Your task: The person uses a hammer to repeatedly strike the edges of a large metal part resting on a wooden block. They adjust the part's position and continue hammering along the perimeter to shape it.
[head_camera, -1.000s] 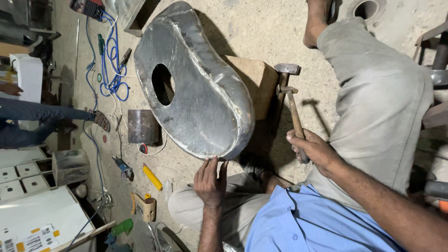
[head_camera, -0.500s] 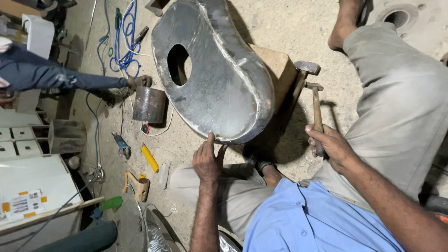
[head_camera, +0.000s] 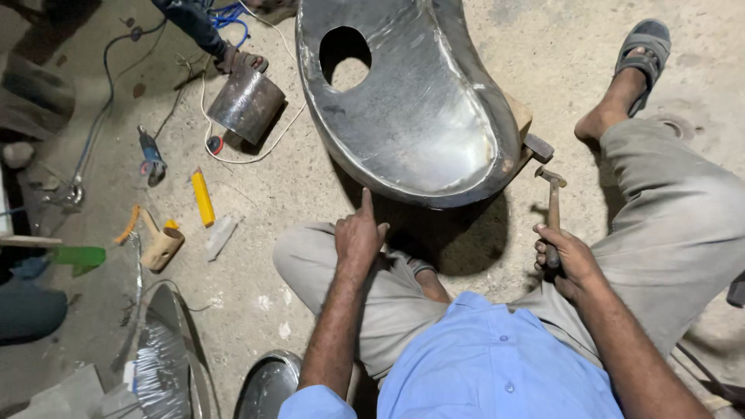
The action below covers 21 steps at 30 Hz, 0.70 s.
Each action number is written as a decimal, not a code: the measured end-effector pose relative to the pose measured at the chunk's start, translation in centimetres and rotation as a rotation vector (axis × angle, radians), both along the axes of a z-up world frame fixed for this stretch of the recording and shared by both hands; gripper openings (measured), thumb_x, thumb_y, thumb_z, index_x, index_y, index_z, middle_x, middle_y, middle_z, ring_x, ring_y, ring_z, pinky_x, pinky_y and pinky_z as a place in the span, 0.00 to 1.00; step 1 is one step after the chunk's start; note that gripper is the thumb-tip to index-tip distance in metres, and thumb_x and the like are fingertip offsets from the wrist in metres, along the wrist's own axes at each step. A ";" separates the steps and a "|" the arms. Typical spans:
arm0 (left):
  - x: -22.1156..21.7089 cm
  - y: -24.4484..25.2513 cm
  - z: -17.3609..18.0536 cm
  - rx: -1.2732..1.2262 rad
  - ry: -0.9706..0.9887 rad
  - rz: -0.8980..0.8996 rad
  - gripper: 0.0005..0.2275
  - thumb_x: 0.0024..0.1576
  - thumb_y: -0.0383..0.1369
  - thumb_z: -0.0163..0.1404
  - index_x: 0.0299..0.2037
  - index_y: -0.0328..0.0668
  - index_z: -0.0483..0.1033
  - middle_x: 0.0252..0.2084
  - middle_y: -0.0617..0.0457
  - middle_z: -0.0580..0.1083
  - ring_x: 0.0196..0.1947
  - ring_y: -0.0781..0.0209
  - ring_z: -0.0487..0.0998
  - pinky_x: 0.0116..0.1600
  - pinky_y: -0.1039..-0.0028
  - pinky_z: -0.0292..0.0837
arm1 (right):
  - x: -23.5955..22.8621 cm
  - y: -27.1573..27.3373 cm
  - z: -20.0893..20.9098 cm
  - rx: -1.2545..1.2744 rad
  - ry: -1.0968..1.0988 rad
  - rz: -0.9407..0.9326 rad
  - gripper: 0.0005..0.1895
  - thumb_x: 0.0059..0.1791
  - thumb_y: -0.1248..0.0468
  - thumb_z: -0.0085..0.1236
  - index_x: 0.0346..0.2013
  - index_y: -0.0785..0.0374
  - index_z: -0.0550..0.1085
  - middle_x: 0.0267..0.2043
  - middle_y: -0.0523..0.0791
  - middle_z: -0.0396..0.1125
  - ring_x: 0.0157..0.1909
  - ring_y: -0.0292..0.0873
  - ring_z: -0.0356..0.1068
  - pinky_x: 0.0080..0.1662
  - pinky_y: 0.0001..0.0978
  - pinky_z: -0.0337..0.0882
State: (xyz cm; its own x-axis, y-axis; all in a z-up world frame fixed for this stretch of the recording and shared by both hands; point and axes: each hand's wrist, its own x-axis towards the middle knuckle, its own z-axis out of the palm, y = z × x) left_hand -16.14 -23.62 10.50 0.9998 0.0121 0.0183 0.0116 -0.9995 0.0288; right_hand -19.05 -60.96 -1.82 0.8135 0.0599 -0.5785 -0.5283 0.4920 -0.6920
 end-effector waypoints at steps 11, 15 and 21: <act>-1.0 -0.8 -1.3 -0.209 0.268 -0.416 0.25 0.47 0.43 0.65 0.54 0.46 0.77 0.41 0.44 0.80 0.43 0.47 0.82 0.49 0.57 0.76 | -5.7 1.4 8.0 -0.528 -0.470 0.015 0.16 0.49 0.62 0.59 0.49 0.62 0.70 0.29 0.38 0.64 0.26 0.31 0.63 0.29 0.25 0.66; -1.5 -1.2 -0.9 -0.139 0.283 -0.442 0.20 0.49 0.43 0.64 0.50 0.44 0.80 0.39 0.45 0.81 0.44 0.48 0.82 0.48 0.58 0.77 | -6.4 2.0 8.4 -0.444 -0.474 0.011 0.15 0.52 0.61 0.60 0.46 0.66 0.68 0.28 0.38 0.61 0.24 0.32 0.61 0.26 0.25 0.63; -1.9 -2.1 1.4 -0.305 -0.116 -0.675 0.09 0.58 0.38 0.58 0.45 0.46 0.83 0.35 0.49 0.81 0.38 0.52 0.83 0.46 0.62 0.76 | -6.0 1.7 7.7 -0.502 -0.362 0.126 0.15 0.50 0.58 0.60 0.44 0.66 0.74 0.25 0.39 0.63 0.21 0.32 0.60 0.24 0.26 0.61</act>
State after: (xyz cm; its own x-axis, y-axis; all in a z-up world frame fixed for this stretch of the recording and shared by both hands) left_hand -18.09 -25.74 11.88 0.7837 -0.5817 0.2179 -0.6211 -0.7360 0.2694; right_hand -25.08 -59.22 5.85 0.9674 -0.0388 -0.2502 -0.2500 0.0100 -0.9682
